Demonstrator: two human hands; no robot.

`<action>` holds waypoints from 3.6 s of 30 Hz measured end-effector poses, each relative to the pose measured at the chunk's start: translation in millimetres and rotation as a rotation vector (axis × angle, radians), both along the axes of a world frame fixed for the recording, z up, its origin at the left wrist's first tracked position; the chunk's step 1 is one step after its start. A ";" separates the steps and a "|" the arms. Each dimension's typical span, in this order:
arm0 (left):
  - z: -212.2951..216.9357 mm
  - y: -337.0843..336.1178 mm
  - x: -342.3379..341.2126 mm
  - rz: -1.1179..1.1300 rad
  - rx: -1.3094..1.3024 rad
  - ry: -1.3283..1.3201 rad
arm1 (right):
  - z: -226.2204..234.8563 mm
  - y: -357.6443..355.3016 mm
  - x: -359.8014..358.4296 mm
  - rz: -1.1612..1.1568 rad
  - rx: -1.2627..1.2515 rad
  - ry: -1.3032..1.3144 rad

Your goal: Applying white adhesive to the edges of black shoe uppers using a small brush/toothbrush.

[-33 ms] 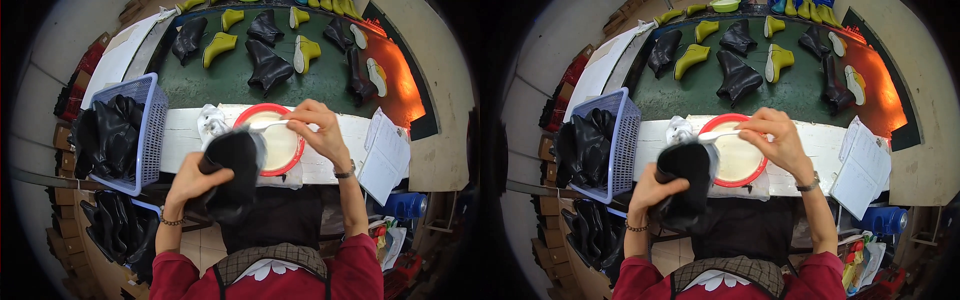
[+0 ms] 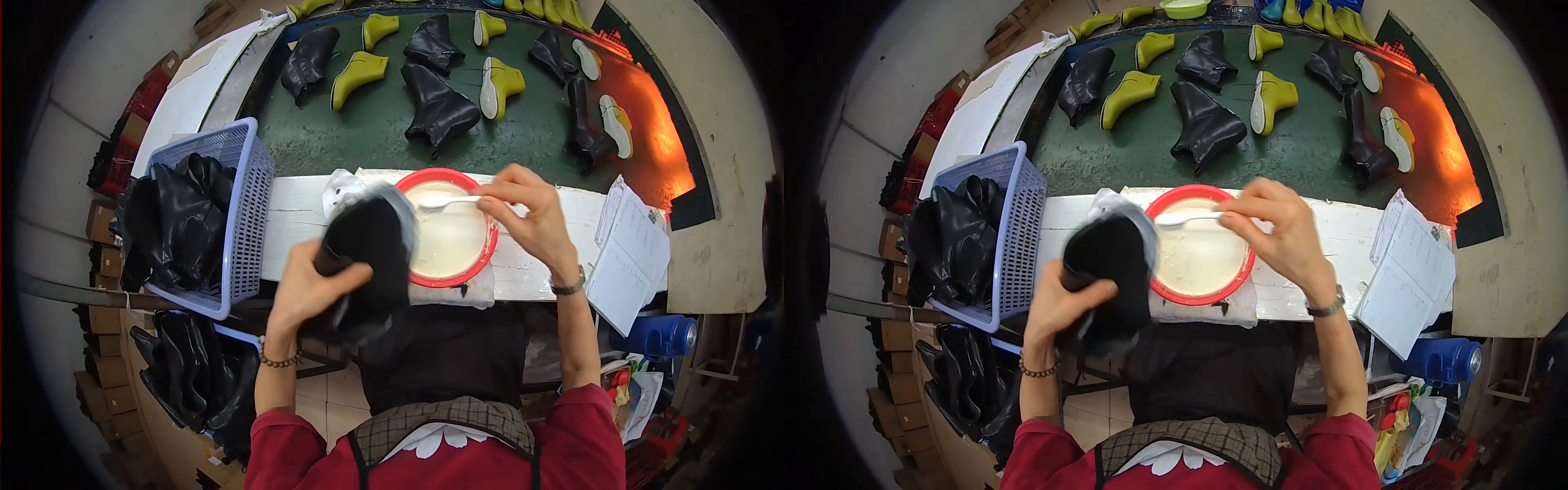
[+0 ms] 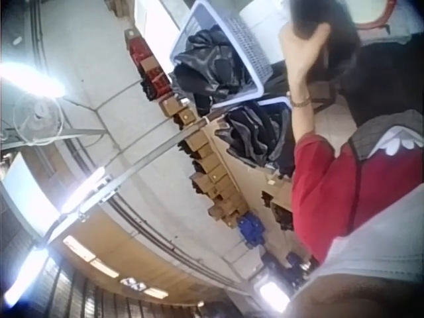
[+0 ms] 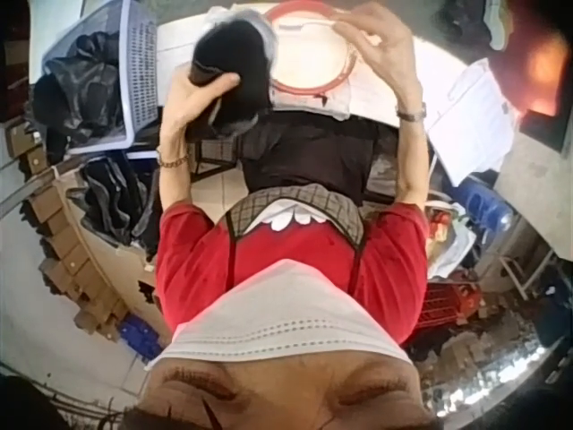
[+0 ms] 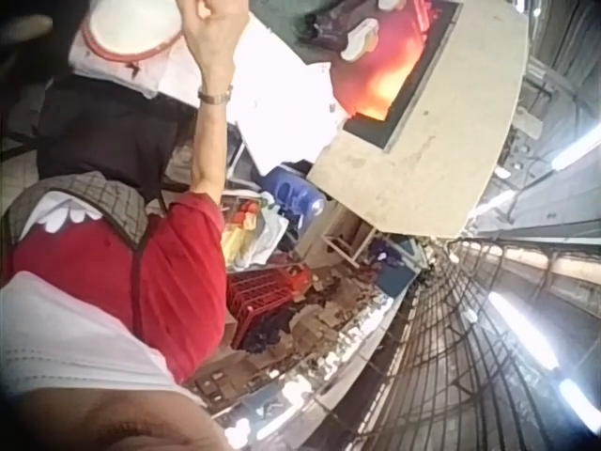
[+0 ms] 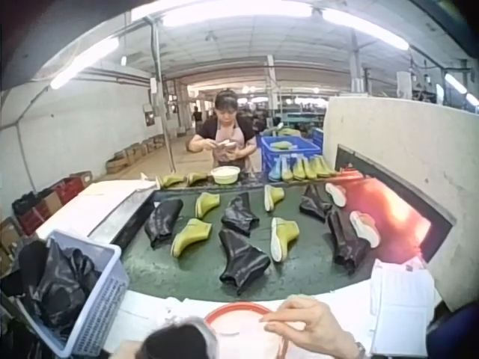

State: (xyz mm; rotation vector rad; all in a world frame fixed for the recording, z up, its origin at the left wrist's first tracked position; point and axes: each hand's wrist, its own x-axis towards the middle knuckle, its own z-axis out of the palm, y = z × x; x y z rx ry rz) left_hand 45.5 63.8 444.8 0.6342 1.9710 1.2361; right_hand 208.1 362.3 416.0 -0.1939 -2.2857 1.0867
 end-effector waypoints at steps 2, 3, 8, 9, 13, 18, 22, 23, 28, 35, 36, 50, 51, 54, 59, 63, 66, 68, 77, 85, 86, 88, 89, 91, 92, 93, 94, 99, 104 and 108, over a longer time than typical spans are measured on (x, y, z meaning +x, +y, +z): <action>-19.0 -5.8 -15.9 0.181 0.132 0.272 | -8.6 1.6 22.0 -0.085 0.128 -0.094; -27.2 -4.0 -25.5 0.218 0.090 0.387 | -14.9 1.9 34.0 -0.162 0.154 -0.222; -84.6 -10.8 -57.2 0.310 0.155 0.513 | -36.3 -9.1 52.6 -0.278 0.326 -0.387; -92.1 -11.6 -55.4 0.281 0.100 0.504 | -36.3 -11.2 51.6 -0.282 0.389 -0.369; -112.8 -40.3 -40.5 0.003 -0.201 0.850 | -33.7 -19.7 45.8 -0.253 0.572 -0.364; -91.3 -50.1 -9.3 -0.120 -0.526 0.836 | -36.9 -15.8 56.5 -0.292 0.399 -0.376; -96.4 -63.0 -16.0 -0.179 -0.501 0.906 | -33.3 -18.3 56.6 -0.333 0.088 -0.353; -97.0 -67.3 -17.3 -0.159 -0.408 0.875 | -37.3 -17.6 57.2 -0.330 0.086 -0.351; -105.9 -74.7 -20.7 -0.016 -0.255 0.825 | -51.3 -13.9 63.1 -0.361 -0.023 -0.277; -83.1 -60.1 4.0 0.145 0.129 0.736 | -63.7 -10.7 65.2 -0.387 0.073 -0.283; -78.1 -54.0 8.7 0.144 0.212 0.674 | -56.2 -14.7 59.9 -0.369 -0.009 -0.196; -43.7 -18.2 38.7 -0.361 0.273 0.885 | 26.3 -26.8 21.2 -0.209 0.127 0.136; -40.7 -22.2 38.2 -0.378 0.280 0.887 | 30.3 -22.9 17.2 -0.231 0.176 0.160; -46.0 -22.0 37.5 -0.429 0.310 0.875 | 36.5 -4.1 5.3 -0.242 0.260 0.257; -45.0 -20.6 34.0 -0.325 0.392 0.806 | 41.8 2.6 1.9 -0.224 0.438 0.333; -38.1 -15.7 40.8 -0.198 0.286 0.706 | 26.6 -21.0 24.6 -0.162 0.327 0.276; -42.7 -8.6 37.2 -0.163 0.254 0.718 | 6.6 -43.3 34.2 -0.101 0.179 0.184; -43.1 -4.8 36.6 -0.163 0.278 0.739 | 3.0 -48.4 37.8 -0.067 0.139 0.158; -38.0 11.8 36.8 -0.068 0.352 0.560 | 5.5 -34.5 17.6 -0.095 0.070 0.242; -36.6 23.7 26.1 0.029 0.412 0.564 | 2.4 -47.7 29.3 -0.039 0.156 0.173; -36.2 25.3 24.7 0.037 0.427 0.580 | 4.0 -48.3 30.1 -0.017 0.185 0.169; -39.0 28.7 22.0 0.065 0.443 0.582 | 7.2 -50.8 30.9 0.010 0.213 0.164; -40.9 30.3 21.0 0.087 0.461 0.584 | 8.8 -53.1 31.4 0.014 0.198 0.160; -43.1 33.6 18.4 0.101 0.467 0.631 | 10.6 -56.9 32.1 0.021 0.181 0.157; -44.1 34.2 17.7 0.111 0.475 0.677 | 11.0 -58.6 32.9 0.049 0.152 0.141; -45.3 34.8 17.1 0.112 0.475 0.678 | 11.3 -60.1 33.9 0.075 0.124 0.124; -46.4 35.2 16.5 0.113 0.470 0.697 | 11.5 -62.5 34.1 0.075 0.125 0.124; -49.1 24.7 14.3 0.158 0.531 0.568 | 6.2 -63.0 32.4 -0.037 -0.227 -0.020; -60.2 -38.9 -12.1 0.354 0.597 -0.202 | -28.3 -18.8 35.9 -0.300 0.222 -0.265; -36.5 -47.9 -4.3 0.524 0.420 -0.497 | -40.3 -7.2 40.8 -0.281 0.467 -0.380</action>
